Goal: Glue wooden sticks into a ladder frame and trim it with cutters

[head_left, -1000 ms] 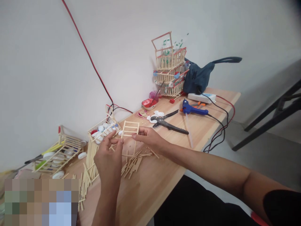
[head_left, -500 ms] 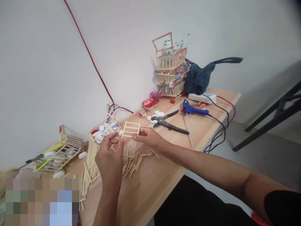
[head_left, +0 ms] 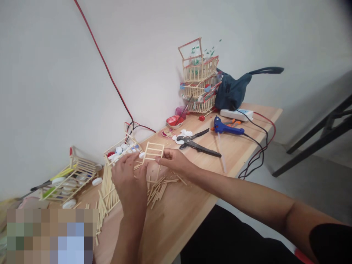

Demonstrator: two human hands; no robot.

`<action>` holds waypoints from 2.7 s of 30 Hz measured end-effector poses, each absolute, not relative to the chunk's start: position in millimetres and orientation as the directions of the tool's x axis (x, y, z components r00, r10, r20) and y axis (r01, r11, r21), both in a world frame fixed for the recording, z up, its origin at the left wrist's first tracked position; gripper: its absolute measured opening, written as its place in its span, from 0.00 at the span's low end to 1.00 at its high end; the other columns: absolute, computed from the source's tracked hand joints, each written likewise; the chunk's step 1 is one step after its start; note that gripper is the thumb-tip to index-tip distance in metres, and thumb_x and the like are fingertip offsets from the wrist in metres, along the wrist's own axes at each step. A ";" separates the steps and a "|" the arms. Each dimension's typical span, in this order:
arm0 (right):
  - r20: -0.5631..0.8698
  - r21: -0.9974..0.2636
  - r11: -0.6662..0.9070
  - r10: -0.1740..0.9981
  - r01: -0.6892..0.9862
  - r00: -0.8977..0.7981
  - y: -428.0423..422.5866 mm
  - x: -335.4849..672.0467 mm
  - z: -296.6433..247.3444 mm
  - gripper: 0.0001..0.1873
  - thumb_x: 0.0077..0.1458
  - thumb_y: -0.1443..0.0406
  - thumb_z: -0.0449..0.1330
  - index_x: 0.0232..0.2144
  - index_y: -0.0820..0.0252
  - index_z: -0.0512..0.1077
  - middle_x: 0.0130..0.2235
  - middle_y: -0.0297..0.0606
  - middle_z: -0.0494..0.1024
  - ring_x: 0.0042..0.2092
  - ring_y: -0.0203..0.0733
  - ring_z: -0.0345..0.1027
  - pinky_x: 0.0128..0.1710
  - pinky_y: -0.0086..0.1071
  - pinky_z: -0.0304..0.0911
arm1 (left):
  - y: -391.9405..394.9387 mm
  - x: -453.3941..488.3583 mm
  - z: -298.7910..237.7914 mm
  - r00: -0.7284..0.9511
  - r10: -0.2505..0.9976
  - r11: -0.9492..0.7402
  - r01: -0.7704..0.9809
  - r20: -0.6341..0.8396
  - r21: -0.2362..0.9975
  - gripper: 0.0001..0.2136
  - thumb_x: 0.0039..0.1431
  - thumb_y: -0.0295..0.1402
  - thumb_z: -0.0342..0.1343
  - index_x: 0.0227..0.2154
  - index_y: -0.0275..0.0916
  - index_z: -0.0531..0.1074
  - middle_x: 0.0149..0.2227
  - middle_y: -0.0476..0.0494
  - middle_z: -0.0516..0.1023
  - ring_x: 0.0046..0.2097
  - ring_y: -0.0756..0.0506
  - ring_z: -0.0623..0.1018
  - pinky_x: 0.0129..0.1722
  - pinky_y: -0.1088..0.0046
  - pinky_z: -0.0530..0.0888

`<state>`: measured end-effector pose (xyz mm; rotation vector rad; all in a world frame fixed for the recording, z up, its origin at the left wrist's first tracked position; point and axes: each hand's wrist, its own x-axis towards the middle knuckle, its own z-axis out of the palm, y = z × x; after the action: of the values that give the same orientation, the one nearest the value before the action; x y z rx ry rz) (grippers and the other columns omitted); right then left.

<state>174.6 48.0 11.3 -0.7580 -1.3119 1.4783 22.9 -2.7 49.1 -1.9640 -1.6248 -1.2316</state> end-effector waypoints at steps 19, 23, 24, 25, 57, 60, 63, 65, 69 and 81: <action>0.124 -0.991 0.088 0.899 -0.106 -0.420 50.3 178.3 10.5 0.20 0.52 0.51 0.61 0.26 0.64 0.72 0.21 0.29 0.66 0.23 0.29 0.53 0.24 0.26 0.46 | -6.2 32.6 44.2 0.327 0.521 -0.273 0.939 0.788 -0.209 0.00 0.57 0.30 0.58 0.32 0.40 0.73 0.55 0.38 0.73 0.60 0.33 0.66 0.55 0.50 0.61; 0.124 -0.989 0.075 0.885 -0.126 -0.449 54.0 177.7 3.0 0.22 0.55 0.50 0.58 0.28 0.64 0.73 0.22 0.29 0.66 0.24 0.29 0.54 0.23 0.25 0.47 | -4.4 31.5 41.3 0.315 0.538 -0.286 0.941 0.782 -0.182 0.01 0.57 0.30 0.58 0.32 0.40 0.73 0.55 0.38 0.74 0.59 0.33 0.67 0.55 0.50 0.61; 0.121 -0.988 0.064 0.884 -0.140 -0.452 54.5 177.4 2.0 0.22 0.55 0.50 0.57 0.27 0.64 0.73 0.22 0.29 0.65 0.24 0.29 0.54 0.23 0.25 0.48 | -3.8 31.1 40.5 0.309 0.543 -0.292 0.941 0.781 -0.169 0.01 0.57 0.30 0.58 0.32 0.40 0.73 0.54 0.38 0.74 0.59 0.33 0.67 0.54 0.50 0.62; 0.119 -0.987 0.054 0.883 -0.154 -0.454 54.8 177.1 1.6 0.21 0.56 0.50 0.57 0.27 0.64 0.73 0.22 0.29 0.65 0.24 0.29 0.54 0.23 0.25 0.48 | -3.1 30.8 39.8 0.302 0.549 -0.298 0.942 0.780 -0.154 0.01 0.58 0.31 0.58 0.31 0.39 0.73 0.54 0.39 0.74 0.58 0.33 0.68 0.54 0.50 0.62; 0.025 -0.988 -0.064 0.831 -0.141 -0.555 55.6 177.4 5.1 0.15 0.48 0.66 0.64 0.41 0.63 0.75 0.31 0.34 0.77 0.24 0.28 0.59 0.22 0.22 0.53 | 0.9 22.0 35.5 0.177 0.681 -0.322 0.944 0.711 0.073 0.06 0.62 0.32 0.48 0.33 0.39 0.70 0.44 0.37 0.75 0.51 0.37 0.67 0.51 0.56 0.61; 0.037 -0.997 0.000 0.856 -0.073 -0.516 54.2 175.8 7.0 0.10 0.48 0.68 0.62 0.36 0.63 0.77 0.27 0.31 0.75 0.23 0.29 0.59 0.22 0.22 0.52 | 0.3 21.7 36.7 0.200 0.678 -0.326 0.944 0.707 0.045 0.07 0.62 0.32 0.48 0.33 0.38 0.70 0.42 0.36 0.75 0.50 0.36 0.67 0.49 0.56 0.62; 0.062 -0.997 0.076 0.872 0.009 -0.485 55.1 176.0 4.6 0.09 0.49 0.67 0.60 0.35 0.64 0.77 0.25 0.30 0.74 0.23 0.29 0.58 0.22 0.23 0.51 | 0.4 21.1 36.6 0.229 0.683 -0.320 0.947 0.693 0.003 0.07 0.62 0.32 0.48 0.34 0.37 0.71 0.41 0.35 0.75 0.49 0.36 0.67 0.48 0.57 0.63; 0.083 -0.992 0.117 0.871 0.040 -0.484 58.4 176.7 0.0 0.13 0.51 0.65 0.60 0.39 0.64 0.77 0.29 0.32 0.77 0.24 0.29 0.60 0.23 0.23 0.53 | 1.1 20.3 36.0 0.240 0.691 -0.312 0.950 0.681 -0.018 0.07 0.61 0.31 0.48 0.35 0.37 0.71 0.42 0.36 0.75 0.49 0.36 0.67 0.48 0.57 0.63; 0.154 -0.966 0.221 0.907 0.132 -0.391 64.4 180.4 -2.3 0.22 0.54 0.60 0.60 0.50 0.64 0.73 0.42 0.40 0.79 0.37 0.38 0.72 0.34 0.28 0.64 | 4.1 16.5 33.5 0.240 0.702 -0.286 0.957 0.671 -0.043 0.06 0.60 0.31 0.49 0.33 0.37 0.71 0.40 0.36 0.76 0.47 0.36 0.68 0.48 0.56 0.63; 0.441 -0.629 0.473 0.870 0.617 -0.218 35.3 285.6 62.8 0.18 0.61 0.62 0.52 0.23 0.63 0.73 0.27 0.37 0.75 0.30 0.36 0.65 0.33 0.29 0.55 | 7.8 9.1 31.3 0.236 0.687 -0.232 0.968 0.688 -0.101 0.10 0.61 0.33 0.47 0.31 0.37 0.72 0.37 0.36 0.77 0.44 0.35 0.69 0.45 0.56 0.65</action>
<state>285.6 35.3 62.8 -1.2364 -1.9385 0.4107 9.1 7.8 31.3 -1.9956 -1.5096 -0.7100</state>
